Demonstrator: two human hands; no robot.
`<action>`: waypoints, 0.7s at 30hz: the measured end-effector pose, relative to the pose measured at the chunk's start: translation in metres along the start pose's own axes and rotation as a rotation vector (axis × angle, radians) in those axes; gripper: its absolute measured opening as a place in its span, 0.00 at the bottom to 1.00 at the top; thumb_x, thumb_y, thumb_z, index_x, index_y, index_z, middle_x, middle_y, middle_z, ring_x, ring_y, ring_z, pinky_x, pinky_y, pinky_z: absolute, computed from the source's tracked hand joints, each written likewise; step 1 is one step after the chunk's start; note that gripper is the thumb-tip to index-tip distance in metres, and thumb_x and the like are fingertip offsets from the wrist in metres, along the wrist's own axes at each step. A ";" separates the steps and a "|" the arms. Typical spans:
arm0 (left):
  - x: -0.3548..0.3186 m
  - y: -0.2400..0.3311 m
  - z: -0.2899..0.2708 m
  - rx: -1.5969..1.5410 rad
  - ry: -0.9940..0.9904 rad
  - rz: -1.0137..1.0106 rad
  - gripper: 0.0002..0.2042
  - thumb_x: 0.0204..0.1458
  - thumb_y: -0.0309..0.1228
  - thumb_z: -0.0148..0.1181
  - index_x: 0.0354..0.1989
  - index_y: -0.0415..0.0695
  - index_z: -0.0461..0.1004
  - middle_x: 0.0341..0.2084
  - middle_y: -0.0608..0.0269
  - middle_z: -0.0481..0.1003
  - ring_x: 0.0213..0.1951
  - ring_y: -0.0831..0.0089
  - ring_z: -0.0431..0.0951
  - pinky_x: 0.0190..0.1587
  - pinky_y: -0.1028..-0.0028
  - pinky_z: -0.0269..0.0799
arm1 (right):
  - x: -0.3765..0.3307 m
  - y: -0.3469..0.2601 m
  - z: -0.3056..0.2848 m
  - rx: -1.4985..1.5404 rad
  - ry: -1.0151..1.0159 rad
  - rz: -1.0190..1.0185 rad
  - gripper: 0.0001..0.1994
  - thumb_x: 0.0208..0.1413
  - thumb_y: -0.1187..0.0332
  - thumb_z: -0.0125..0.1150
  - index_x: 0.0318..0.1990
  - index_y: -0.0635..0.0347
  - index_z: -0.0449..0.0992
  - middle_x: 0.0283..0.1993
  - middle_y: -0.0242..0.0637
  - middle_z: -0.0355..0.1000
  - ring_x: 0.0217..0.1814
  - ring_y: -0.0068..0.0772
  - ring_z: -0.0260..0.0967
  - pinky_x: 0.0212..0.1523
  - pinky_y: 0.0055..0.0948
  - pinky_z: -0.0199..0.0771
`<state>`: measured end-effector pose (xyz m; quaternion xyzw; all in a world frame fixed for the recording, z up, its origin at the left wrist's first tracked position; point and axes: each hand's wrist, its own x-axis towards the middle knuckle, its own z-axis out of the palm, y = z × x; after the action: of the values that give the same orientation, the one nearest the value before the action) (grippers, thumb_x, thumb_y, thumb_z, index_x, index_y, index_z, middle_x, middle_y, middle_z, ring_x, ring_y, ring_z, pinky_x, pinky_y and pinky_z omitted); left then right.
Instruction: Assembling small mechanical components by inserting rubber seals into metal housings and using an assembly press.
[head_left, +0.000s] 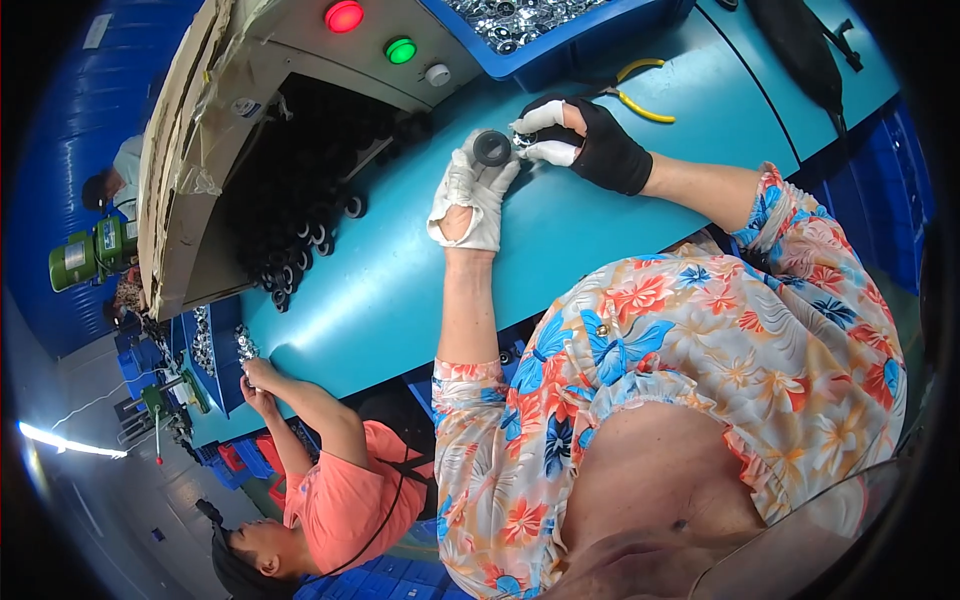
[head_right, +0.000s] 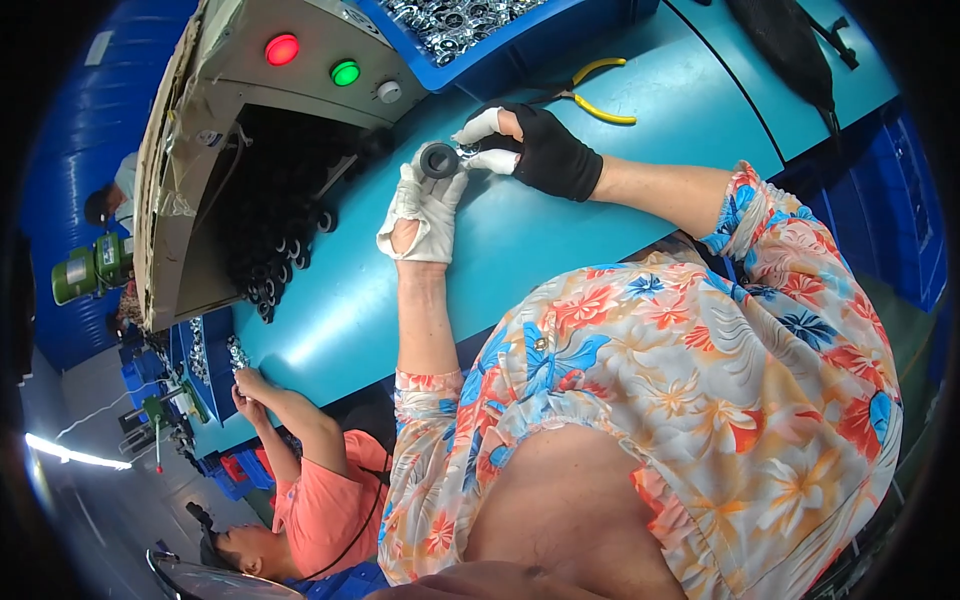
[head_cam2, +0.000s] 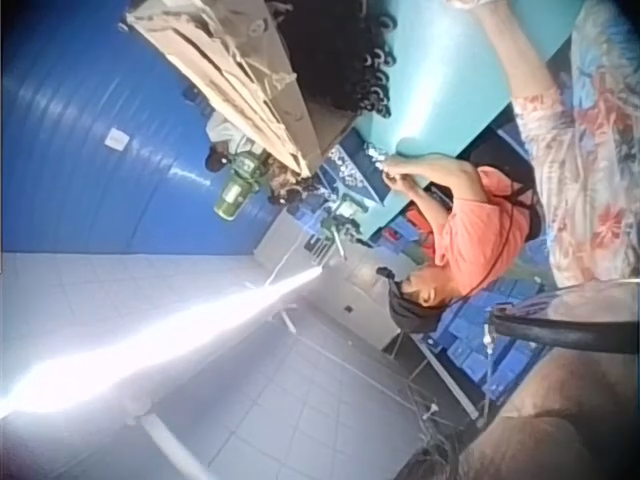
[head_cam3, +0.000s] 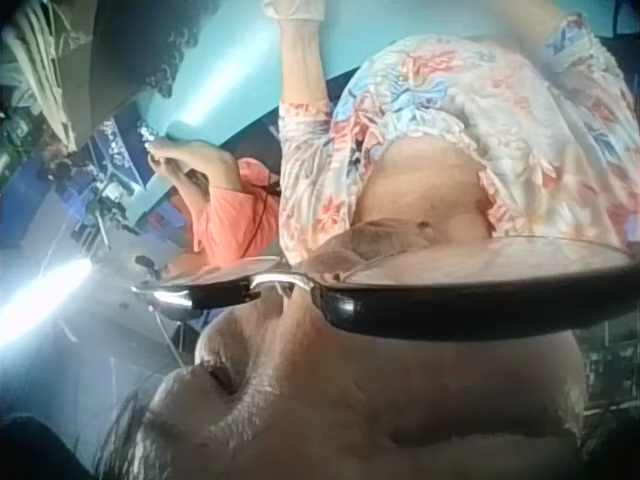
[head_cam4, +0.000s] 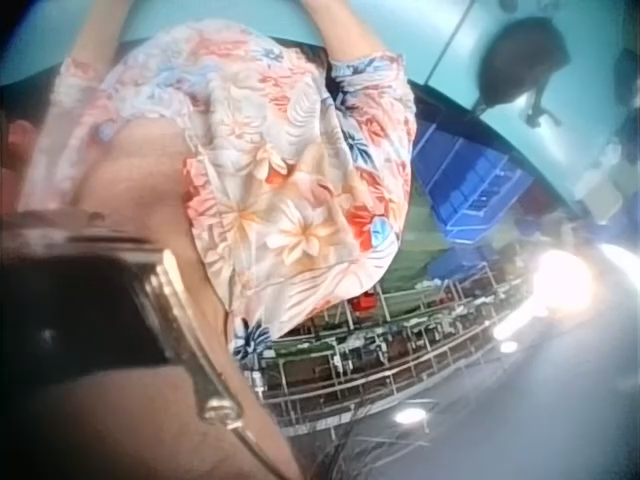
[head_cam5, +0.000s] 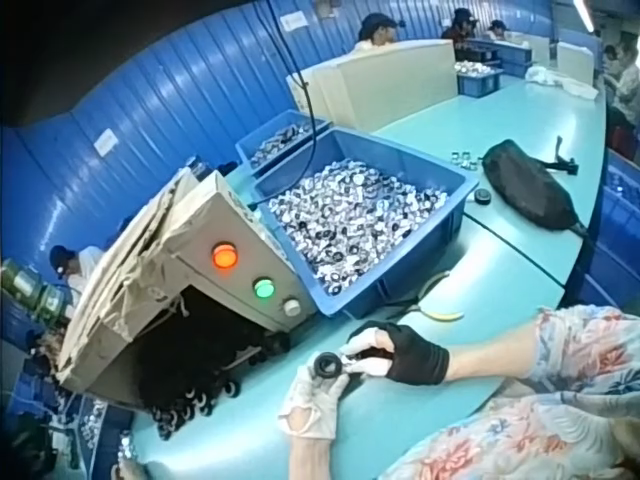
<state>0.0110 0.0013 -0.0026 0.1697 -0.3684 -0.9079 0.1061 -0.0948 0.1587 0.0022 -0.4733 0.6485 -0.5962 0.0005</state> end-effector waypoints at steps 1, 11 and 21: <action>0.000 0.000 0.000 -0.002 0.001 0.004 0.21 0.56 0.38 0.50 0.51 0.34 0.63 0.46 0.54 0.69 0.47 0.62 0.71 0.48 0.65 0.71 | 0.000 0.000 0.001 0.010 0.008 0.010 0.10 0.45 0.75 0.63 0.37 0.63 0.72 0.35 0.41 0.72 0.37 0.36 0.71 0.39 0.26 0.70; -0.004 -0.001 0.001 0.018 -0.046 0.006 0.20 0.55 0.36 0.52 0.51 0.34 0.65 0.44 0.54 0.70 0.46 0.62 0.71 0.48 0.63 0.69 | 0.018 -0.002 0.007 -0.134 -0.106 -0.205 0.13 0.43 0.79 0.63 0.38 0.61 0.72 0.38 0.40 0.69 0.41 0.38 0.67 0.44 0.28 0.67; -0.006 -0.004 0.011 0.131 -0.048 0.054 0.21 0.55 0.34 0.52 0.53 0.32 0.62 0.42 0.54 0.71 0.41 0.65 0.74 0.48 0.63 0.70 | 0.017 0.001 0.012 -0.044 -0.065 -0.233 0.10 0.43 0.76 0.63 0.36 0.60 0.74 0.36 0.39 0.71 0.40 0.39 0.69 0.42 0.29 0.68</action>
<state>0.0116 0.0131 0.0037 0.1444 -0.4337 -0.8825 0.1105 -0.0987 0.1390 0.0075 -0.5644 0.6017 -0.5622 -0.0580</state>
